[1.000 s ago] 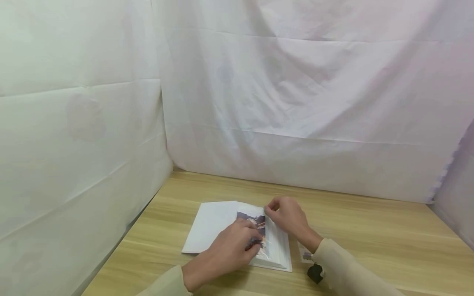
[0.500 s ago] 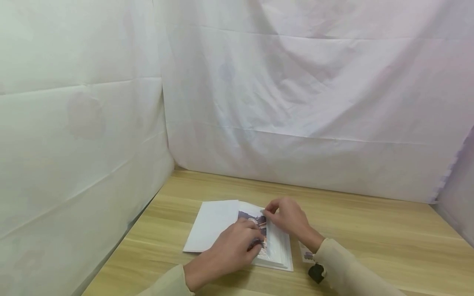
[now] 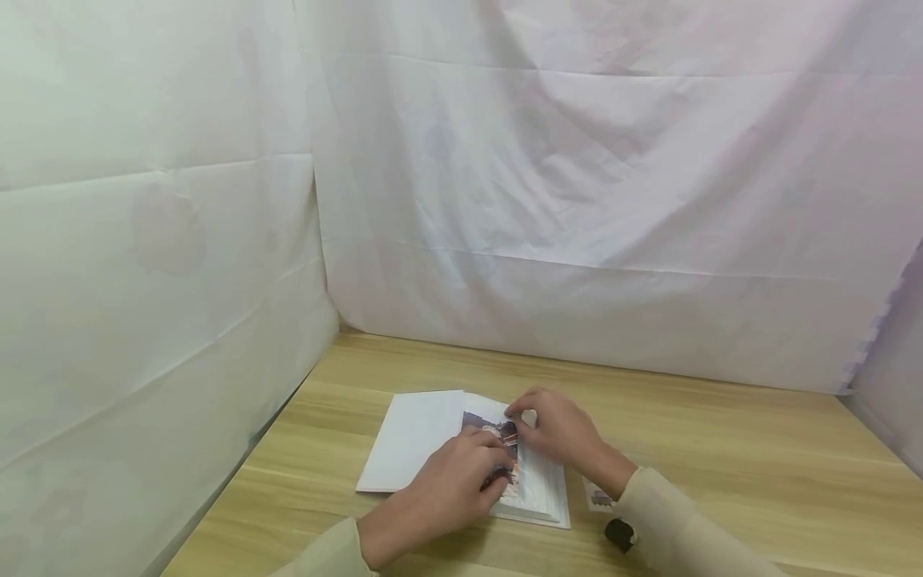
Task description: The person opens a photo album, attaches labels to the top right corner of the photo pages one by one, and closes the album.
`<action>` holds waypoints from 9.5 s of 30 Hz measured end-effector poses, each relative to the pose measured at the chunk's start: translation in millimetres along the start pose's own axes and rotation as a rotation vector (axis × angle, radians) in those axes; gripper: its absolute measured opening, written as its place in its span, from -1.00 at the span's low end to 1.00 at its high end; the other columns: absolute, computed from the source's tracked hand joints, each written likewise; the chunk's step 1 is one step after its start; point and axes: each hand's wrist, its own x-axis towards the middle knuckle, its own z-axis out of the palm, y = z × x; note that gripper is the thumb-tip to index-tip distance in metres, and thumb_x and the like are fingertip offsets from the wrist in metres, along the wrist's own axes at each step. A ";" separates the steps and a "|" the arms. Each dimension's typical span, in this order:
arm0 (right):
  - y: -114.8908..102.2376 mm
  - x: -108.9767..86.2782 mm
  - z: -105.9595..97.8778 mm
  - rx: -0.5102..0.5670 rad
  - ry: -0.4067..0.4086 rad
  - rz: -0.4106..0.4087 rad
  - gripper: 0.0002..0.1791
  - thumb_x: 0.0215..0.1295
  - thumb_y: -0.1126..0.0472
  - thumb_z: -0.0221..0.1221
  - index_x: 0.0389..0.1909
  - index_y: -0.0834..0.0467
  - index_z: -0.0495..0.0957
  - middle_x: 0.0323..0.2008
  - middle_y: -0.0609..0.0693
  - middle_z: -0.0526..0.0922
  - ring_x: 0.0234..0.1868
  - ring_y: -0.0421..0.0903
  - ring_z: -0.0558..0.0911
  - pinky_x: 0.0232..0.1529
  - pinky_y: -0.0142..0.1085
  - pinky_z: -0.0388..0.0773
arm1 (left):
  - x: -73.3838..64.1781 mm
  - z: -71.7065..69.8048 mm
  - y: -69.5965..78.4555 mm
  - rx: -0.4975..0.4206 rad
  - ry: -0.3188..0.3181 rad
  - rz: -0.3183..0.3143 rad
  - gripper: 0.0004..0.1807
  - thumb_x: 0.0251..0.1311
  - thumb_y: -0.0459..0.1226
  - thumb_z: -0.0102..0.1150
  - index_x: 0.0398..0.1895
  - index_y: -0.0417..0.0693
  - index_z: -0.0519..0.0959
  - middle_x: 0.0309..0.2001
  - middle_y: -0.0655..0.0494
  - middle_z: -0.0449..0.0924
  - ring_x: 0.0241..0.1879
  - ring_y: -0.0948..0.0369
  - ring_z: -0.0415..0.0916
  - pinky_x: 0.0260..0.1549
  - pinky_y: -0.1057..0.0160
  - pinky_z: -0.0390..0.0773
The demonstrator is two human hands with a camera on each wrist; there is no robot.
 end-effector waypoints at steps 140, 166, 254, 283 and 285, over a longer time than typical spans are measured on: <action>65.5 -76.7 -54.1 -0.013 -0.005 0.004 -0.73 0.44 0.00 0.41 0.08 -0.05 0.77 0.10 -0.17 0.80 -0.05 -0.16 0.75 -0.19 -0.30 0.66 | 22.1 -1.1 1.8 0.140 0.159 -0.001 -0.76 0.36 -0.15 0.44 -0.04 -0.06 0.76 -0.11 0.08 0.82 -0.10 0.09 0.72 -0.14 0.11 0.77; 94.7 -130.3 -91.8 -0.083 -0.053 0.087 -0.73 0.37 0.03 0.47 0.02 0.01 0.79 0.03 -0.12 0.82 -0.06 -0.11 0.76 -0.13 -0.22 0.74 | 77.7 43.4 55.0 0.120 -0.111 0.109 -0.69 0.30 -0.03 0.47 0.03 0.09 0.79 -0.03 0.24 0.82 -0.06 0.23 0.73 -0.15 0.32 0.73; 109.4 -130.4 -98.0 0.625 0.029 0.159 -0.50 0.56 0.19 0.30 0.42 0.16 0.46 0.01 0.22 0.77 -0.07 -0.13 0.79 -0.04 -0.16 0.81 | 86.2 45.7 48.6 -1.124 -0.179 -0.415 -0.82 0.39 -0.20 0.44 -0.04 -0.03 0.73 -0.16 0.07 0.87 -0.10 0.20 0.77 0.07 0.03 0.73; 45.7 -120.8 -69.3 -0.283 0.427 -0.272 -0.66 0.20 -0.03 0.58 -0.08 0.01 0.82 -0.02 -0.13 0.83 0.06 -0.08 0.70 -0.01 -0.14 0.48 | 79.1 50.7 41.4 -1.298 -0.132 -0.385 -0.73 0.46 -0.23 0.38 0.13 -0.10 0.65 0.02 0.00 0.86 0.08 0.14 0.78 0.34 -0.03 0.62; 44.8 -120.0 -68.8 -0.278 0.438 -0.273 -0.68 0.19 -0.02 0.58 -0.10 0.02 0.83 -0.04 -0.13 0.85 0.02 -0.10 0.70 -0.04 -0.15 0.49 | 78.7 50.9 41.0 -1.299 -0.133 -0.371 -0.74 0.47 -0.24 0.36 0.13 -0.08 0.65 0.03 0.01 0.86 0.09 0.13 0.78 0.36 -0.04 0.61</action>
